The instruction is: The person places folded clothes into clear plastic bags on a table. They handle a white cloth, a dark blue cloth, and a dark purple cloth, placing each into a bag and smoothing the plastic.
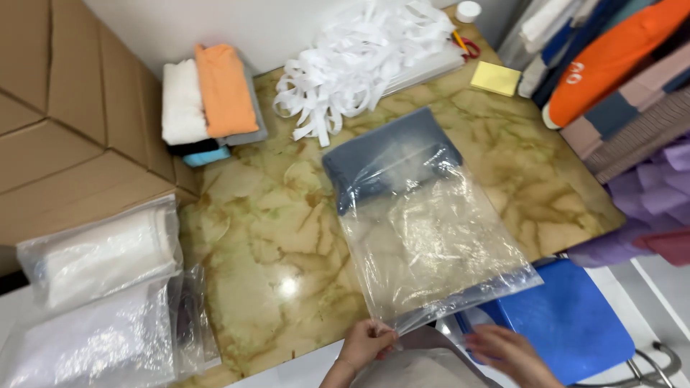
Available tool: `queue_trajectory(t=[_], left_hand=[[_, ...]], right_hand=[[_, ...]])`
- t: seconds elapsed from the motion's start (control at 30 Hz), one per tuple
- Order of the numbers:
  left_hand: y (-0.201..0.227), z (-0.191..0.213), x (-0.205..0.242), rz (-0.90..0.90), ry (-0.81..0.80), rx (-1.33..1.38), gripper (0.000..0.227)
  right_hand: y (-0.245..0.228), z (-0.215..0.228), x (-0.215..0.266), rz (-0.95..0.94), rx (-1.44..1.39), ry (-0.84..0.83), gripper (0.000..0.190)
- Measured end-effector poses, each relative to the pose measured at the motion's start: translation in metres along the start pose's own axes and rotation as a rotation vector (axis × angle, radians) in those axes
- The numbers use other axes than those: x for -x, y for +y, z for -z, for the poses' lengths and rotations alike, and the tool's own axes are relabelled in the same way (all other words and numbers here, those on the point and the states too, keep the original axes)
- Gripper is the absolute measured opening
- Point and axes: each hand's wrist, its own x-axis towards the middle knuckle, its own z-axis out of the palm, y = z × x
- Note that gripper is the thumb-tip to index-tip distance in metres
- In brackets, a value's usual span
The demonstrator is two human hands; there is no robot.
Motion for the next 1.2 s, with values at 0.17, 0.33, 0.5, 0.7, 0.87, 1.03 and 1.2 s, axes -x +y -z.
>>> queue_trajectory(t=[0.17,0.33,0.5,0.7,0.87,1.03,1.2], left_hand=[[-0.015,0.007,-0.010,-0.015,-0.159,0.124,0.018],[0.014,0.036,0.019,0.054,-0.238,0.076,0.016],[0.029,0.076,0.040,0.084,-0.249,-0.048,0.029],[0.043,0.122,0.061,0.023,-0.306,-0.060,0.027],[0.050,0.152,0.051,-0.128,-0.278,-0.245,0.036],[0.063,0.138,0.007,-0.630,0.615,-0.937,0.089],[0.109,0.115,-0.008,-1.059,0.899,-1.584,0.135]], right_hand=[[0.026,-0.082,0.026,-0.262,-0.093,-0.309,0.055],[0.047,-0.084,-0.027,-0.216,-0.318,-0.333,0.044],[0.014,-0.002,-0.033,-0.007,-0.371,-0.181,0.037],[-0.012,0.049,-0.002,0.227,-0.299,-0.012,0.021],[-0.052,0.060,-0.020,0.531,0.057,0.124,0.037],[-0.101,0.030,-0.089,1.535,1.176,0.360,0.089],[-0.149,-0.023,-0.110,2.065,1.515,0.073,0.099]])
